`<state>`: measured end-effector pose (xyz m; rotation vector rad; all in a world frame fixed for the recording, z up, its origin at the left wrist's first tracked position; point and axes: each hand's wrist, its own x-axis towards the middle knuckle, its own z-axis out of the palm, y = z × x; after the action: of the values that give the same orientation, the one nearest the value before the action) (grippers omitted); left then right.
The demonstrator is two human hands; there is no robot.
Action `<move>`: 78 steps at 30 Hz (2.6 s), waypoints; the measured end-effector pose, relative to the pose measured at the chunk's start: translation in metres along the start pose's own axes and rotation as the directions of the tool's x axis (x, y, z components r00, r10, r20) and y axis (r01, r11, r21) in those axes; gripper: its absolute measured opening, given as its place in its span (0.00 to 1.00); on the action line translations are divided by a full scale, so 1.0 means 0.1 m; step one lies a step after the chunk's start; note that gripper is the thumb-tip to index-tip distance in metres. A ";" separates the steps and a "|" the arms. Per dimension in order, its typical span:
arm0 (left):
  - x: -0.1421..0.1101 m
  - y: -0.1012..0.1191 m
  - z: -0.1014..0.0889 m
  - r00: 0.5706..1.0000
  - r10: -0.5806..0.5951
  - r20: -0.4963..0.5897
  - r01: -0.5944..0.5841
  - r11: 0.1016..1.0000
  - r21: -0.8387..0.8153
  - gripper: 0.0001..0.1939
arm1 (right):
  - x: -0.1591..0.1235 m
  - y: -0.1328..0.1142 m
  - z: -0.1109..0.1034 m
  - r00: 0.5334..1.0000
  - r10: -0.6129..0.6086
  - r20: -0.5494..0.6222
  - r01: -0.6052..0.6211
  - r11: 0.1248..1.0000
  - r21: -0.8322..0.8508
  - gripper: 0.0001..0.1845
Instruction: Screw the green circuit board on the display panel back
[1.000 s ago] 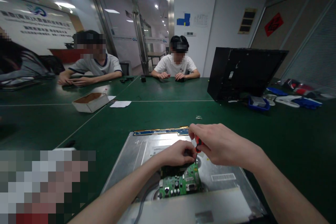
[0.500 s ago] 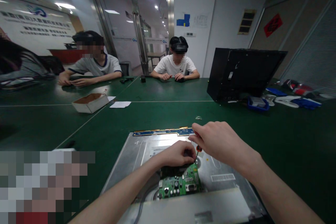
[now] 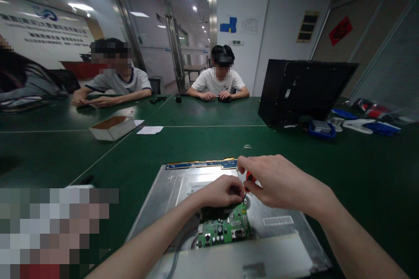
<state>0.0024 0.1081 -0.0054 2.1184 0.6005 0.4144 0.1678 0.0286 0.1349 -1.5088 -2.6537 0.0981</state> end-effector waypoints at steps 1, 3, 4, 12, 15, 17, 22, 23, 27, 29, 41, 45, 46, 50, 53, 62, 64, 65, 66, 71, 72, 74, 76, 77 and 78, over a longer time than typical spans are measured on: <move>0.00 0.01 0.00 1.000 0.006 0.006 -0.006 1.000 -0.002 0.05 | 0.00 -0.01 0.00 1.000 0.031 0.002 -0.031 0.999 -0.023 0.04; 0.01 0.02 0.00 1.000 0.019 0.021 -0.018 1.000 -0.010 0.07 | 0.02 -0.03 0.00 0.996 0.084 -0.006 -0.084 0.993 -0.082 0.06; 0.01 0.02 0.00 0.999 0.024 0.027 -0.024 1.000 -0.014 0.07 | 0.03 -0.04 0.00 0.995 0.098 -0.012 -0.099 0.989 -0.111 0.09; 0.00 0.01 0.00 1.000 0.007 0.011 -0.007 1.000 0.001 0.07 | 0.06 -0.01 0.03 1.000 0.021 -0.022 -0.023 0.996 -0.090 0.06; -0.01 0.00 -0.01 1.000 0.000 0.007 0.000 1.000 0.011 0.06 | 0.02 0.03 0.03 0.997 -0.071 -0.012 0.071 0.997 -0.019 0.08; -0.01 0.00 -0.01 1.000 -0.002 0.012 0.001 1.000 0.014 0.05 | 0.01 0.04 0.03 0.996 -0.091 0.006 0.091 0.996 -0.001 0.07; 0.00 0.02 -0.02 0.999 0.001 0.036 -0.001 1.000 0.000 0.06 | 0.04 0.02 0.02 1.000 0.000 -0.021 -0.001 0.998 -0.058 0.08; 0.00 0.03 -0.02 0.999 0.002 0.040 -0.002 1.000 -0.004 0.07 | 0.06 0.01 0.02 0.999 0.025 -0.030 -0.028 0.996 -0.087 0.09; 0.00 0.03 -0.02 1.000 -0.001 0.031 0.002 1.000 -0.010 0.06 | 0.08 0.01 0.02 0.998 0.054 -0.020 -0.056 0.989 -0.134 0.07; 0.00 0.02 -0.01 1.000 -0.008 0.023 0.008 1.000 -0.005 0.06 | 0.06 0.01 0.01 1.000 0.012 -0.011 -0.013 0.996 -0.093 0.04; 0.01 0.03 -0.01 0.998 -0.023 0.050 0.024 1.000 -0.011 0.08 | 0.07 -0.04 -0.03 0.998 0.067 -0.005 -0.067 0.977 -0.204 0.09; 0.01 0.00 0.00 0.999 -0.040 0.022 0.040 0.999 -0.001 0.05 | 0.06 -0.03 -0.02 1.000 -0.010 -0.001 0.009 0.989 -0.145 0.04; 0.01 -0.01 0.00 0.999 -0.042 0.019 0.042 0.999 0.000 0.05 | 0.05 -0.03 -0.02 0.999 -0.034 -0.001 0.033 0.993 -0.117 0.05; 0.01 -0.02 0.00 0.999 -0.043 0.027 0.043 0.999 -0.007 0.05 | 0.01 -0.02 -0.02 0.998 -0.064 -0.007 0.063 0.995 -0.072 0.07; 0.01 0.00 0.00 0.999 -0.032 0.043 0.033 0.999 -0.019 0.05 | 0.04 -0.02 -0.02 1.000 -0.014 -0.021 0.011 0.994 -0.111 0.10; 0.02 0.00 -0.01 0.999 -0.031 0.037 0.032 0.999 -0.027 0.04 | 0.04 -0.01 -0.01 0.999 -0.019 -0.043 0.013 0.991 -0.130 0.04; 0.02 -0.01 -0.01 0.999 -0.030 0.040 0.031 0.999 -0.029 0.04 | 0.04 -0.02 -0.01 0.999 -0.028 -0.046 0.023 0.993 -0.114 0.07; 0.02 -0.01 -0.01 0.999 -0.026 0.045 0.028 0.999 -0.032 0.04 | 0.04 -0.02 -0.01 0.999 -0.023 -0.049 0.017 0.993 -0.119 0.09; 0.02 -0.01 -0.01 0.999 -0.022 0.049 0.024 0.999 -0.035 0.05 | 0.05 -0.01 0.00 0.999 -0.012 -0.053 0.005 0.991 -0.130 0.11; 0.01 0.00 -0.01 0.999 -0.015 0.039 0.016 0.999 -0.030 0.06 | 0.08 0.02 0.01 0.997 0.016 -0.070 -0.030 0.978 -0.208 0.08; 0.01 0.00 -0.01 0.999 -0.016 0.033 0.017 1.000 -0.025 0.05 | 0.08 0.02 0.01 0.997 0.008 -0.073 -0.023 0.979 -0.202 0.06; 0.01 -0.01 -0.01 0.999 -0.016 0.029 0.016 1.000 -0.017 0.05 | 0.06 0.02 0.00 0.997 -0.010 -0.076 -0.003 0.986 -0.169 0.05; 0.01 -0.01 -0.02 0.999 -0.011 0.037 0.011 1.000 -0.017 0.05 | 0.05 0.02 -0.01 0.997 -0.022 -0.070 0.012 0.991 -0.136 0.08; 0.02 -0.01 -0.02 0.999 -0.006 0.045 0.007 1.000 -0.019 0.05 | 0.05 0.02 -0.01 0.998 -0.020 -0.065 0.011 0.991 -0.130 0.10; 0.02 -0.01 -0.02 0.999 -0.002 0.052 0.003 1.000 -0.022 0.06 | 0.05 0.02 -0.01 0.998 -0.012 -0.056 0.005 0.992 -0.129 0.12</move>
<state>0.0026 0.1105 -0.0047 2.1008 0.5659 0.3619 0.1668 0.0339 0.1359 -1.5113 -2.6679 -0.1180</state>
